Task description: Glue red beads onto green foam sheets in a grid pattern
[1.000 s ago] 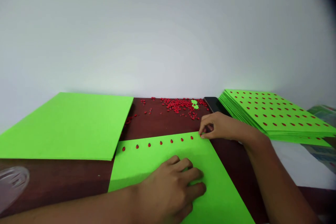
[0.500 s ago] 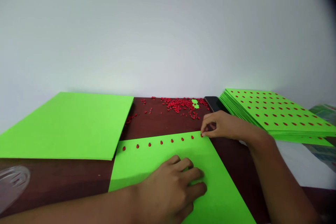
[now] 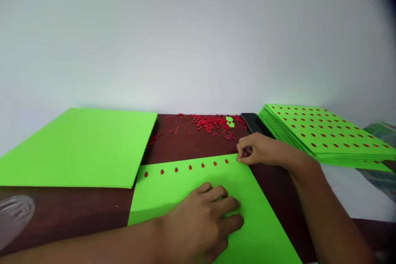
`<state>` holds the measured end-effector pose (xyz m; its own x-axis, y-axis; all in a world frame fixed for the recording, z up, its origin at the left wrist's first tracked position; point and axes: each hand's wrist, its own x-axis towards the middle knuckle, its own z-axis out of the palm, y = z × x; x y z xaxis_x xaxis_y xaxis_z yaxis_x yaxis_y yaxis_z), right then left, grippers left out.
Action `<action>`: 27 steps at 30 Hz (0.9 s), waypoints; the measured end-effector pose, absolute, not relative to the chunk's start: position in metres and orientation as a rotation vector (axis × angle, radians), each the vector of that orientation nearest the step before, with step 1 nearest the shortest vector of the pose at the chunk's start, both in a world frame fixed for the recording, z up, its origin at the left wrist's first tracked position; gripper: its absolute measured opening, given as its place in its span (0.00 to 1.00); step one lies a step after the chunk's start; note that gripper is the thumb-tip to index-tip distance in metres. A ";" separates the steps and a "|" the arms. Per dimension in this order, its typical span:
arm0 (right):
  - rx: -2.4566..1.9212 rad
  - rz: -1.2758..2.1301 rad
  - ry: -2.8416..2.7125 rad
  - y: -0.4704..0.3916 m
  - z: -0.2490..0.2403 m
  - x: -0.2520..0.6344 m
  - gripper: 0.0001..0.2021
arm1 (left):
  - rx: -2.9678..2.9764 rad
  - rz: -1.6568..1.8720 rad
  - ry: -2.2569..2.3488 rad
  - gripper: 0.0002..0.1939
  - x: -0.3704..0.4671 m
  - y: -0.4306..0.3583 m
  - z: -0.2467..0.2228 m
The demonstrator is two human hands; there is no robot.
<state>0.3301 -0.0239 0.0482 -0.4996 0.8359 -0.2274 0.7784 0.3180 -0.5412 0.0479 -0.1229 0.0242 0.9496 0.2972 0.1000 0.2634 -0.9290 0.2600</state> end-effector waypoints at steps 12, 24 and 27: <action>-1.639 0.919 -2.444 -0.038 0.055 0.316 0.08 | 2.866 0.208 0.386 0.17 0.046 -0.122 0.022; -2.078 0.107 -1.623 -0.128 0.024 0.377 0.20 | 2.933 0.238 0.331 0.18 0.043 -0.122 0.023; -2.302 -0.228 -1.368 -0.170 -0.009 0.411 0.28 | 2.979 0.265 0.330 0.17 0.042 -0.123 0.021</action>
<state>0.4108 -0.1705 -0.0090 0.4945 0.7908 0.3608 0.8650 -0.4070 -0.2936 0.0421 -0.1230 0.0207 0.9606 0.2277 0.1592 0.2043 -0.9673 0.1502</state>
